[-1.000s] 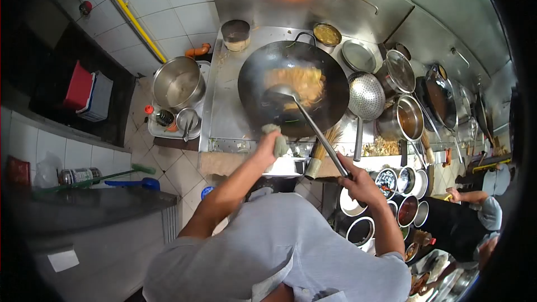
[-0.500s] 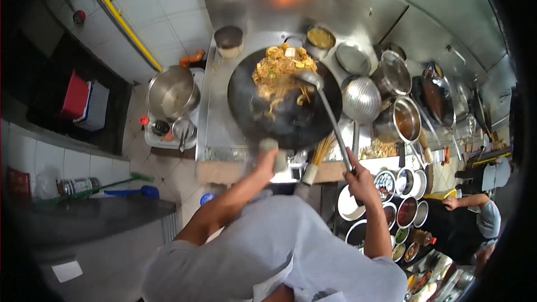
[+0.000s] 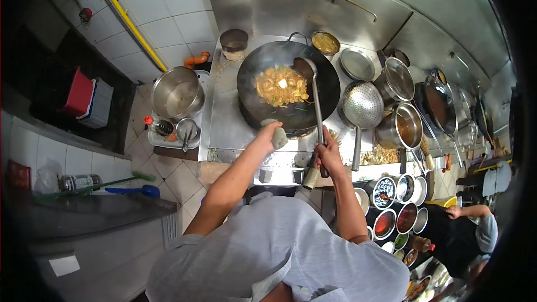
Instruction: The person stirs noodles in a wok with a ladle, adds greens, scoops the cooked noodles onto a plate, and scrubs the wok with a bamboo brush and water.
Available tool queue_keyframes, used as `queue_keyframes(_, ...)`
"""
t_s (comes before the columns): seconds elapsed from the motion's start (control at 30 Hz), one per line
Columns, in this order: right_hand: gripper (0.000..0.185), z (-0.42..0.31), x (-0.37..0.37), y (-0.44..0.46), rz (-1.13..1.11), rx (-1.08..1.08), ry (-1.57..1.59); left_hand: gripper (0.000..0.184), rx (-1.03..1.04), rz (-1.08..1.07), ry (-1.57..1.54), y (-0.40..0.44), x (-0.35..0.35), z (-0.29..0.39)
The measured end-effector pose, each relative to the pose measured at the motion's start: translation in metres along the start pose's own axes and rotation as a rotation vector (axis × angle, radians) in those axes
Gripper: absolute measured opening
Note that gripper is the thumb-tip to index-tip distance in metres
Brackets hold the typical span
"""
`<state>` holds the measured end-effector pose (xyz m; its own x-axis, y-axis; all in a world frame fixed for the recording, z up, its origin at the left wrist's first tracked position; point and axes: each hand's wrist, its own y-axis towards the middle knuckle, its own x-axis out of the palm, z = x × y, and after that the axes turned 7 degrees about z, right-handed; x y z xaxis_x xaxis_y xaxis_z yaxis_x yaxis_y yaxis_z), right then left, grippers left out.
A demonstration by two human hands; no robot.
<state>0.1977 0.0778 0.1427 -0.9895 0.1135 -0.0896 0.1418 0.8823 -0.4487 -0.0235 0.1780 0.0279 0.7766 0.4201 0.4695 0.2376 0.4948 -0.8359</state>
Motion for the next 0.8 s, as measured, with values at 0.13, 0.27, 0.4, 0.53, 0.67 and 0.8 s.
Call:
queue_keyframes(0.13, 0.078, -0.007, 0.01, 0.04, 0.028, -0.025, -0.014, 0.006, 0.032, -0.011, 0.049, -0.016, 0.005, -0.001)
queue_keyframes(0.27, 0.08, -0.019, 0.005, 0.059, -0.313, 0.066, -0.033, 0.013, 0.128, 0.004, 0.004, 0.008, -0.001, -0.007)
queue_keyframes(0.4, 0.081, -0.026, -0.048, 0.034, -0.334, -0.467, -0.81, 0.01, 0.107, -0.081, -0.036, 0.022, -0.009, -0.006)
queue_keyframes(0.53, 0.078, -0.041, -0.071, -0.022, -0.073, -0.546, -1.58, 0.007, 0.158, -0.135, -0.098, 0.027, -0.014, -0.014)
queue_keyframes(0.67, 0.08, -0.045, -0.082, -0.094, -0.153, -0.685, -1.181, 0.007, 0.166, -0.077, -0.117, -0.012, 0.002, -0.025)
queue_keyframes(0.8, 0.072, -0.097, -0.091, -0.139, -0.343, 0.117, -0.606, 0.01, 0.095, -0.038, -0.144, -0.076, 0.013, -0.039)
